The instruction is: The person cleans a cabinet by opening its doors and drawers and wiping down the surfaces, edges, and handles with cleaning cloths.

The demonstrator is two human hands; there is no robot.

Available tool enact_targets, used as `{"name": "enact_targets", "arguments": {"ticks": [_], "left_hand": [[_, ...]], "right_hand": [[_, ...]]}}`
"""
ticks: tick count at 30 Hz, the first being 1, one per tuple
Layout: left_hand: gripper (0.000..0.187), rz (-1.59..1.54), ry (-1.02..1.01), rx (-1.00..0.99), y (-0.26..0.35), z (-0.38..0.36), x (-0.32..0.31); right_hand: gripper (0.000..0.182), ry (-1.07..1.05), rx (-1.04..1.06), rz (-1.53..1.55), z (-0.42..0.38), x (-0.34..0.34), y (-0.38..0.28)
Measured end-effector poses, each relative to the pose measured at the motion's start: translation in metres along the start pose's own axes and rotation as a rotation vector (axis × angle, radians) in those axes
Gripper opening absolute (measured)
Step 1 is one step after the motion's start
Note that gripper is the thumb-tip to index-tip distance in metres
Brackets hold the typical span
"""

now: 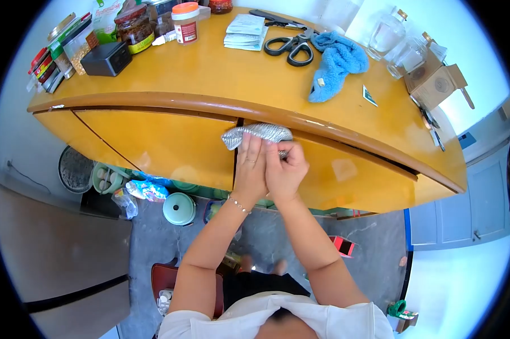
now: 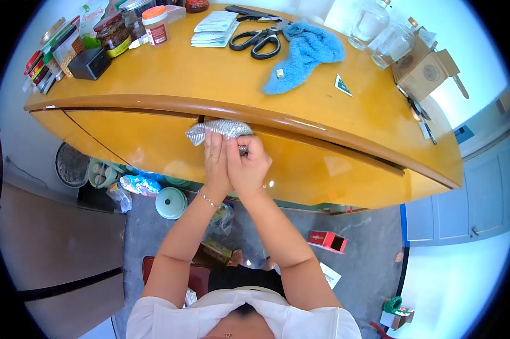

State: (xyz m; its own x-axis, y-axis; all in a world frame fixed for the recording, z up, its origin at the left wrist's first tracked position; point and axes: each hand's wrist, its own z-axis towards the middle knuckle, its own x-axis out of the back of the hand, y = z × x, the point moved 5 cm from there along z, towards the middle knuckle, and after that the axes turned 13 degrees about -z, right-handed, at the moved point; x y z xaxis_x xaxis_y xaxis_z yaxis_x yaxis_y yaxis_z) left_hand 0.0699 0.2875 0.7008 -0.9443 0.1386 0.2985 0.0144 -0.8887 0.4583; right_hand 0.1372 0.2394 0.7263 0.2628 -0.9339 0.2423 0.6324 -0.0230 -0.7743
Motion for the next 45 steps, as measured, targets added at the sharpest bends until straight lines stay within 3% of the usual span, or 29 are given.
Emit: {"name": "enact_targets", "arguments": {"ticks": [2,5,8,10,13,17,20,22,28,32,35,38,45], "left_hand": [[0.046,0.006,-0.034,0.022,-0.011,-0.007,-0.008],[0.045,-0.031,-0.164,0.181,-0.033,-0.060,-0.031],[0.044,0.039,-0.213,0.138,-0.041,-0.097,-0.034],[0.042,0.039,-0.162,0.094,-0.026,-0.079,-0.025],[0.042,-0.007,-0.163,-0.075,0.014,-0.012,-0.009],[0.040,-0.022,-0.103,-0.188,0.048,0.038,-0.010],[0.036,0.053,-0.096,-0.079,0.037,0.045,0.000],[0.034,0.083,0.011,-0.064,0.025,0.046,0.015],[0.043,0.162,0.136,-0.019,0.001,0.015,0.004],[0.053,0.283,-0.222,0.103,-0.028,-0.060,-0.048],[0.055,-0.014,-0.265,0.373,-0.037,-0.132,-0.065],[0.055,0.027,-0.342,0.448,-0.045,-0.158,-0.070],[0.055,-0.045,0.003,0.198,-0.013,-0.050,-0.023]], "right_hand": [[0.017,0.015,0.041,-0.006,0.004,0.002,-0.007],[0.018,-0.054,-0.013,-0.111,-0.032,-0.007,0.048],[0.018,-0.131,-0.017,-0.209,-0.056,-0.011,0.083],[0.017,-0.205,-0.034,-0.257,-0.044,-0.005,0.067],[0.012,0.115,0.097,-0.153,-0.014,0.026,0.019],[0.015,0.147,0.065,-0.056,0.016,0.048,-0.004],[0.020,0.051,0.198,-0.175,0.018,0.035,-0.011],[0.023,-0.045,0.254,-0.251,0.016,0.017,-0.032],[0.028,-0.068,0.400,-0.317,0.005,0.000,-0.029],[0.033,-0.180,0.514,-0.448,-0.032,0.006,0.030],[0.037,-0.299,0.587,-0.514,-0.079,0.004,0.104],[0.037,-0.347,0.634,-0.547,-0.084,0.005,0.110],[0.036,-0.295,0.555,-0.473,-0.023,0.007,0.015]]}}
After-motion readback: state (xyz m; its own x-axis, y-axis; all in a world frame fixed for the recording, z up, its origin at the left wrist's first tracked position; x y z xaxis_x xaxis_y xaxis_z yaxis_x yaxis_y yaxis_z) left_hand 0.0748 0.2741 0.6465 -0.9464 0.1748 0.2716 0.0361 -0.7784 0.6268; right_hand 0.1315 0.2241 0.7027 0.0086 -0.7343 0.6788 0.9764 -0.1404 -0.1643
